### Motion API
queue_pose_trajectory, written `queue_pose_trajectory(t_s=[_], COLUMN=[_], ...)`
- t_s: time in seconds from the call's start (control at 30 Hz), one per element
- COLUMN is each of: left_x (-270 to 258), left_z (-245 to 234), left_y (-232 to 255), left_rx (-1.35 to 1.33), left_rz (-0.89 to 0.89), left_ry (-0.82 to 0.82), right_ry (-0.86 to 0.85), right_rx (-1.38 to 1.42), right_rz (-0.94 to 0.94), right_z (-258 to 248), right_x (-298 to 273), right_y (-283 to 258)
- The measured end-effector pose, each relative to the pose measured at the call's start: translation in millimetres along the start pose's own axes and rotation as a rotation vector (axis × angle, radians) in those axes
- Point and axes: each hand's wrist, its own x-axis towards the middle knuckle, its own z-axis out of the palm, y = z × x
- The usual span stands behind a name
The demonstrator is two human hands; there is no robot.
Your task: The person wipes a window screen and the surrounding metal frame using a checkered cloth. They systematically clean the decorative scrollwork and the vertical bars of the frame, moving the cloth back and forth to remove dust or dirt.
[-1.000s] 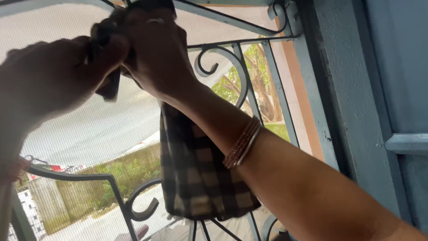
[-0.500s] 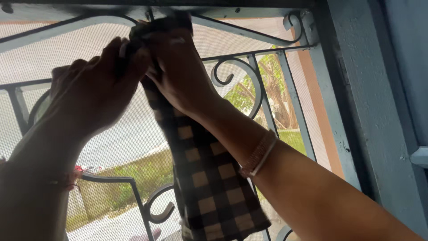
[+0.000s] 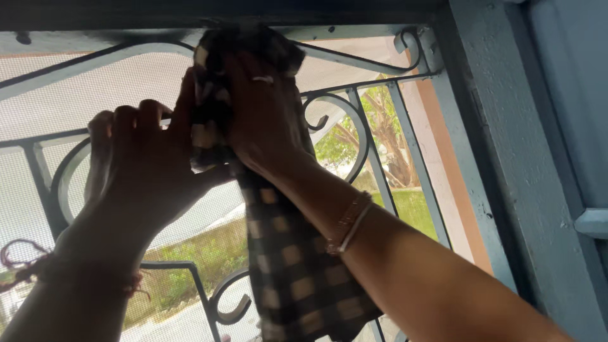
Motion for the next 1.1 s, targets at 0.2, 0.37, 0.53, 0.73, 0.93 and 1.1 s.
queue_pose_trajectory(t_s=[0.2, 0.37, 0.53, 0.73, 0.93, 1.1], left_x=[-3, 6, 11, 10, 11, 5], left_z=[-2, -19, -21, -8, -19, -21], left_y=[2, 3, 4, -7, -10, -7], left_rx=[0.055, -0.161, -0.239, -0.205, -0.251, -0.342], left_rz=[-0.001, -0.131, -0.217, -0.117, -0.135, -0.148], left_ry=[0.073, -0.148, -0.206, -0.098, -0.309, -0.165], right_ry=[-0.207, -0.361, -0.105, -0.366, -0.404, -0.038], right_rx=[0.017, -0.088, -0.296, 0.159, -0.149, -0.426], right_rz=[0.077, 0.105, -0.317, 0.118, -0.014, -0.497], right_z=[-18, -14, 7, -4, -21, -4], right_x=[-33, -16, 17, 6, 13, 16], right_y=[-7, 2, 6, -19, -25, -10])
